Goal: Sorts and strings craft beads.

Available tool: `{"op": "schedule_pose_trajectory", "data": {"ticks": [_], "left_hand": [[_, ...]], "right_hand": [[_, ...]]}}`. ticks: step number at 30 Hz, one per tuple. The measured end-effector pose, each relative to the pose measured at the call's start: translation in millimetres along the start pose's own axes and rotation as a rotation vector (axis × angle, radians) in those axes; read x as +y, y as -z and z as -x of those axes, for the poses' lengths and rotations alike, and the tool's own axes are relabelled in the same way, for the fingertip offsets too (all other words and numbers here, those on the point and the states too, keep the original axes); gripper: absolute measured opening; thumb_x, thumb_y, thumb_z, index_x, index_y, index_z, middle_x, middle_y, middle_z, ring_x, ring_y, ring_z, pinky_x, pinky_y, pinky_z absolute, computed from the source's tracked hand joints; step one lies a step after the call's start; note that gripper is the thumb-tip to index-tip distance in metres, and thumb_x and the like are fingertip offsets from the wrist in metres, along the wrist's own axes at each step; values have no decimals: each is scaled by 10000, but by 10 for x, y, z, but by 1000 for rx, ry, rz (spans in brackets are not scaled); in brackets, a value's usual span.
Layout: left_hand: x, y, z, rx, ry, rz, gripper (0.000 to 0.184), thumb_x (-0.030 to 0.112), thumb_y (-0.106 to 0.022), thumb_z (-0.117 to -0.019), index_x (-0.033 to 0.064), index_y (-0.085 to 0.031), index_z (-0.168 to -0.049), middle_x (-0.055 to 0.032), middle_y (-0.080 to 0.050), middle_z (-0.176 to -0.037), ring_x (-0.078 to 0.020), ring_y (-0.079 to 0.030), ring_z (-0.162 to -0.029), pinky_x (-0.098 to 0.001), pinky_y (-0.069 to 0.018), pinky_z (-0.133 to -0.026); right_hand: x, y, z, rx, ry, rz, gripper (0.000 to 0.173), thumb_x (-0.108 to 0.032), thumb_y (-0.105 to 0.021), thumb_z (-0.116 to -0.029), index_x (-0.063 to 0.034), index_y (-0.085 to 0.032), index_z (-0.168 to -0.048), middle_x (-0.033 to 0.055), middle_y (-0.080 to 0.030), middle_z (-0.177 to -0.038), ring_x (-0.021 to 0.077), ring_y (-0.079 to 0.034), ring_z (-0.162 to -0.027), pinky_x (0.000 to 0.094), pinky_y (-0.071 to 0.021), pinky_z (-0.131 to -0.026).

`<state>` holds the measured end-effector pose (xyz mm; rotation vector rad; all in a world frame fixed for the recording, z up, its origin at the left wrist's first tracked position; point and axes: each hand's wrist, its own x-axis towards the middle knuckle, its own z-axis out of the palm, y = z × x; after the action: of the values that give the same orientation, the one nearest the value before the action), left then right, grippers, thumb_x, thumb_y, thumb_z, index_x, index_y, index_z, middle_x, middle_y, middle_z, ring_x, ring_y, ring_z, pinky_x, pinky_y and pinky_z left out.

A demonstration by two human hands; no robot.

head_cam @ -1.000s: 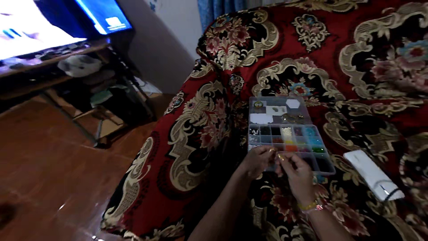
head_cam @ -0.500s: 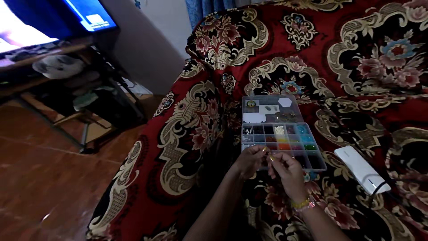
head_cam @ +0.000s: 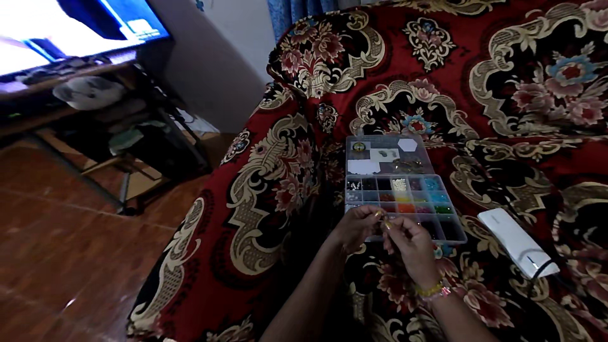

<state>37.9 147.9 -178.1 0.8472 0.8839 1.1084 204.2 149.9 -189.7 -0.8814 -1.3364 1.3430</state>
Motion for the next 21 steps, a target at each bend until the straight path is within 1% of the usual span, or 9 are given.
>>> {"op": "schedule_pose_trajectory", "data": {"ticks": [8,12,16,21], "left_hand": [[17,5,8,4,-22,-41,179,52,-485,-1033,73,-663,-1034,18,-708,-958,-98,-689,-864,-314,-585,-842],[44,8,23,1,-49,-113,156,43,-517,-1022,50,-672,-1037,16,-711,-948,-99,-691,-871,-319,-587,-846],[60,56,36,-5,-59,-129,145,31,-543,-1007,41,-686,-1031,8,-719,-943,-97,-691,-870,-311,-582,-848],[93,75,44,5,-87,-234,109,7,-602,-976,10,-692,-1037,8,-715,-925,-87,-688,-860,-304,-582,-852]], "right_hand": [[-1,0,-4,-2,-3,17,98,-63,-600,-933,-23,-686,-908,-14,-677,-684,51,-626,-524,204,-556,-493],[-20,10,1,-9,-15,43,105,-55,-591,-938,-7,-685,-940,-16,-678,-705,51,-635,-543,209,-567,-510],[-9,-6,-10,-18,-22,49,109,-53,-589,-941,-7,-687,-927,-10,-683,-701,57,-637,-542,211,-566,-512],[18,-16,-8,-20,1,86,117,-70,-596,-957,-9,-688,-919,-12,-695,-706,58,-646,-546,212,-575,-517]]}}
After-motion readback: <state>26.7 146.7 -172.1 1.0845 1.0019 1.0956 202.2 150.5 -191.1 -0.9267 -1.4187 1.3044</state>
